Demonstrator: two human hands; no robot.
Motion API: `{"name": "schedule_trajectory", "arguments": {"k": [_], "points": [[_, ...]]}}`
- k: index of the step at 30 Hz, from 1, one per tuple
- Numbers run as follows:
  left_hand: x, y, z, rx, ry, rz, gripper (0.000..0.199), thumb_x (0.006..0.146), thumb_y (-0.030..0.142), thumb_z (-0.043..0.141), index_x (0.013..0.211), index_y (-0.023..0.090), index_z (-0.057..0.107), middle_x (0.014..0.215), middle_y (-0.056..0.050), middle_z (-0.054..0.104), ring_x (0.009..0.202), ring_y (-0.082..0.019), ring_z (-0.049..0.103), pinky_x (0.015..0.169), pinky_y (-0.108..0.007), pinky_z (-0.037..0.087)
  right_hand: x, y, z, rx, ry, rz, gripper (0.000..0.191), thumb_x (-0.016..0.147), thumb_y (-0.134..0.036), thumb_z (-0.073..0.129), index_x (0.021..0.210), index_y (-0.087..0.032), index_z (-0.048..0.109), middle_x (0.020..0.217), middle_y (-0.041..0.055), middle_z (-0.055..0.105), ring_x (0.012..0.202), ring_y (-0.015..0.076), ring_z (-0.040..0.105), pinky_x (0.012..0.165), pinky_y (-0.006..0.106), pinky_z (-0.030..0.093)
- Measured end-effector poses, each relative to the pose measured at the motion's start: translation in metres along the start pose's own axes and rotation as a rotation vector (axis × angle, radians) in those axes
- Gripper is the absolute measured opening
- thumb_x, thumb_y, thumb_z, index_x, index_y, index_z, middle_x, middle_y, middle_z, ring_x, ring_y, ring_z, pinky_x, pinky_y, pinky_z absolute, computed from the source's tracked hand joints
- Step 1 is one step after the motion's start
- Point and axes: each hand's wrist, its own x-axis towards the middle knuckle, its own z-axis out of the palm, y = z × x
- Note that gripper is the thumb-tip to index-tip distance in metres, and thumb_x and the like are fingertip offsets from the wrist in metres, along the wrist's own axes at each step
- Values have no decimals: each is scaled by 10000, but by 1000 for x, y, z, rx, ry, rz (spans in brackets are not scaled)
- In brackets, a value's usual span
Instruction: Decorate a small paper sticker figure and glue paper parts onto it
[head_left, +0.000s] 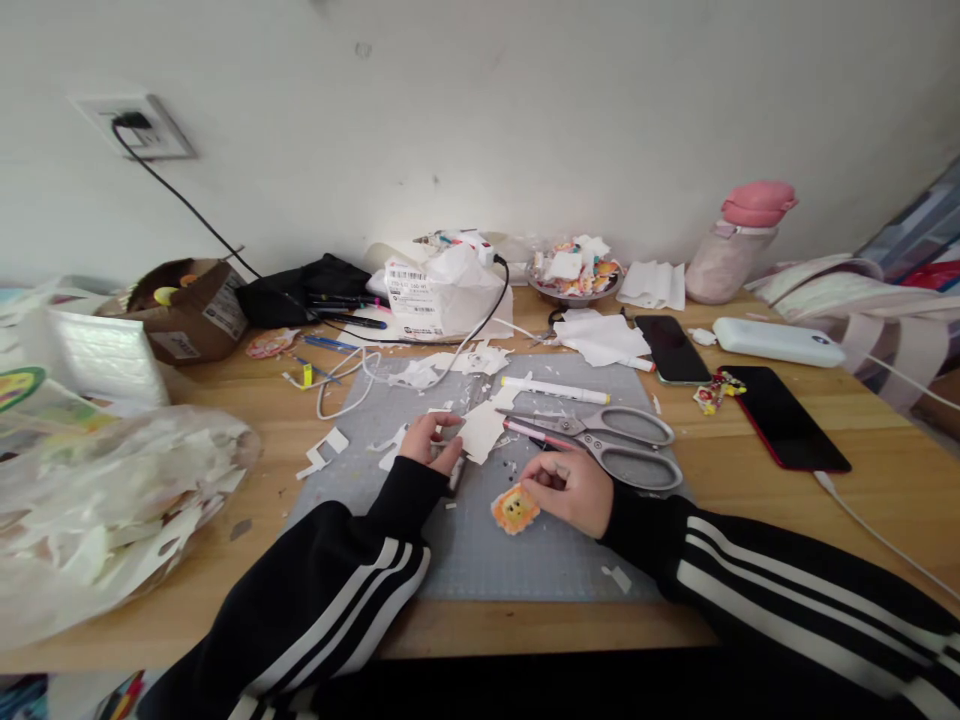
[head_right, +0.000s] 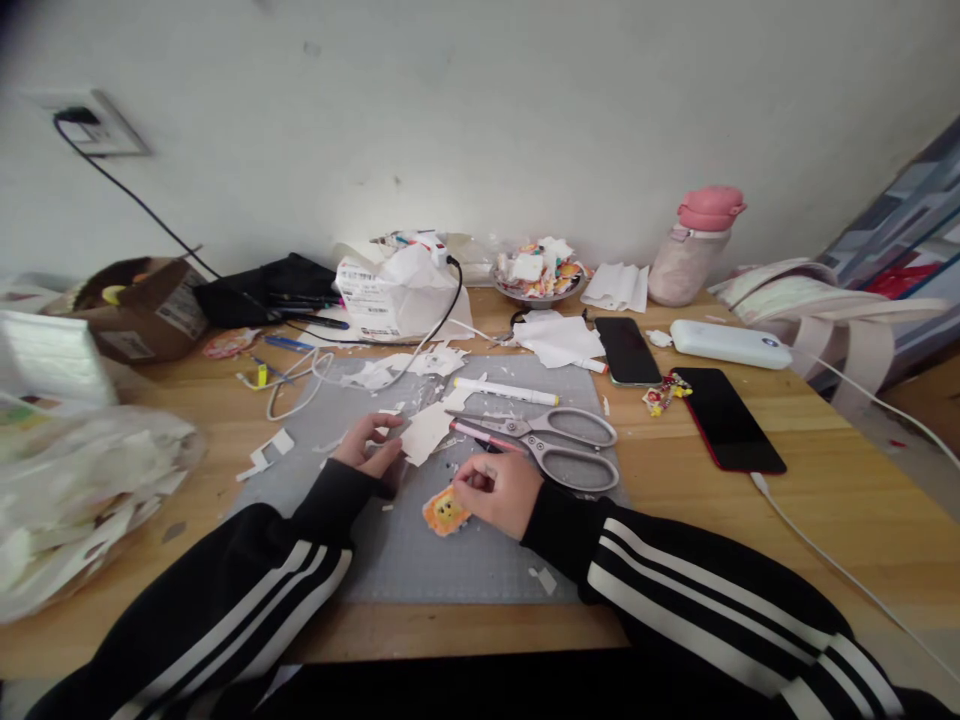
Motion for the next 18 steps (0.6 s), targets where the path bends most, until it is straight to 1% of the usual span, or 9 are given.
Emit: {"name": "schedule_trajectory", "arguments": {"k": [2, 4, 7, 11, 13, 14, 16, 18], "points": [[1, -4, 1, 61, 47, 7, 238, 703, 300, 590, 919, 200, 606, 901, -53, 598, 743, -184, 539, 712, -331, 450, 0, 0, -1, -28, -4, -12, 137, 718, -278, 571, 676, -173, 647, 491, -39, 498, 436, 73, 384, 419, 201, 285], [1, -5, 4, 92, 61, -4, 261, 710, 327, 601, 941, 206, 605, 894, -57, 627, 749, -195, 544, 748, -361, 444, 0, 1, -1, -55, -7, -28, 144, 718, -285, 578, 673, -175, 659, 484, -39, 504, 436, 77, 392, 425, 207, 286], [-1, -6, 8, 85, 32, -19, 281, 736, 342, 588, 988, 218, 592, 828, -28, 656, 728, -181, 563, 729, -332, 456, 0, 3, -1, -91, -7, -53, 158, 722, -288, 580, 675, -176, 681, 461, -39, 501, 427, 80, 395, 431, 215, 285], [-2, -6, 7, 2, -56, -3, 304, 753, 320, 573, 1042, 231, 594, 793, -9, 672, 681, -163, 584, 660, -282, 467, 1, 5, 1, -136, -6, -87, 162, 731, -278, 581, 709, -181, 708, 449, -40, 500, 423, 80, 392, 440, 214, 287], [-1, -7, 7, 11, -96, 41, 272, 756, 305, 562, 1010, 238, 632, 764, -7, 675, 669, -165, 588, 655, -279, 466, 2, 6, 1, -154, -2, -97, 157, 734, -271, 583, 718, -185, 713, 451, -41, 504, 423, 79, 391, 443, 211, 291], [0, -7, 7, 34, -111, 78, 245, 756, 293, 553, 970, 239, 659, 761, -11, 678, 682, -170, 594, 677, -286, 466, 1, 6, 1, -161, -1, -100, 156, 735, -270, 584, 722, -185, 714, 456, -40, 509, 423, 78, 393, 443, 209, 294], [2, -8, 8, 88, -121, 152, 212, 753, 269, 538, 886, 231, 699, 791, -28, 690, 740, -184, 607, 759, -313, 459, 1, 5, 1, -173, -4, -104, 156, 738, -274, 586, 731, -182, 713, 469, -37, 520, 424, 79, 400, 443, 208, 299], [4, -9, 9, 117, -109, 189, 219, 751, 258, 529, 863, 215, 712, 851, -51, 698, 810, -201, 612, 833, -342, 442, 1, 5, 0, -180, -10, -109, 159, 743, -279, 586, 740, -181, 709, 479, -34, 529, 426, 80, 410, 444, 207, 304]]}}
